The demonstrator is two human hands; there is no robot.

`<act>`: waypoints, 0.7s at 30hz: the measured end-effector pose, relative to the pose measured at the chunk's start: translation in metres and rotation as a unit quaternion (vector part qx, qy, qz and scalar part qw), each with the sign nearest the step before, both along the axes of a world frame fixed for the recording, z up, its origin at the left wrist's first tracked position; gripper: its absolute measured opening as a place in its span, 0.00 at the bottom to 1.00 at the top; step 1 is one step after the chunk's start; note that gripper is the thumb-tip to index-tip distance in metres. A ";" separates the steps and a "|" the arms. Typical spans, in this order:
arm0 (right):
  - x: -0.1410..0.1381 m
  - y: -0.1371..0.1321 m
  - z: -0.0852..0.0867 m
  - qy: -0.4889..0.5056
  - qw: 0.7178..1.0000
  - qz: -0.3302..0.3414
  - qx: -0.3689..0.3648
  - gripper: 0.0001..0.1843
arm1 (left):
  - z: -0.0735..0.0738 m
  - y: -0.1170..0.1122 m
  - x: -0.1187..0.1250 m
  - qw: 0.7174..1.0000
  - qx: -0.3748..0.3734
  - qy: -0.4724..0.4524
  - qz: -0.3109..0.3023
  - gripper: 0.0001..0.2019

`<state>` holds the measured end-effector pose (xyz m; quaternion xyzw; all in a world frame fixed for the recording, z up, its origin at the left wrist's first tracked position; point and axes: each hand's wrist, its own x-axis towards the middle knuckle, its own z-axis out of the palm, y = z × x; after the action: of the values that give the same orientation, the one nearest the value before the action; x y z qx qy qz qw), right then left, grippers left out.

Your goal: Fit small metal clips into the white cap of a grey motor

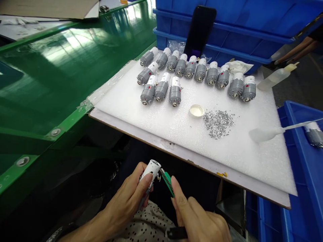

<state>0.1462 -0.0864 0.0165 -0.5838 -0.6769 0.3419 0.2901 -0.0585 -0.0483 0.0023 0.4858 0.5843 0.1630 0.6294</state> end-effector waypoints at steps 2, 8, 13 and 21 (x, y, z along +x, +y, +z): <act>-0.002 0.002 0.000 0.033 0.999 0.005 -0.036 0.23 | -0.001 0.000 0.000 0.999 0.025 0.038 -0.021 0.19; -0.016 0.008 0.007 0.182 0.910 -0.171 -0.332 0.27 | -0.001 0.002 -0.001 0.991 0.080 0.105 -0.035 0.17; -0.018 0.014 0.014 0.291 0.818 -0.201 -0.454 0.33 | -0.003 0.001 -0.004 0.985 0.098 0.134 -0.045 0.17; -0.015 0.011 0.007 0.537 0.608 -0.184 -0.555 0.21 | -0.012 -0.009 -0.007 0.976 0.145 0.158 -0.022 0.16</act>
<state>0.1315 -0.0754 0.0230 -0.4568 0.0413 0.8438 0.2787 -0.0659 -0.0575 -0.0097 0.6043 0.6359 0.1533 0.4549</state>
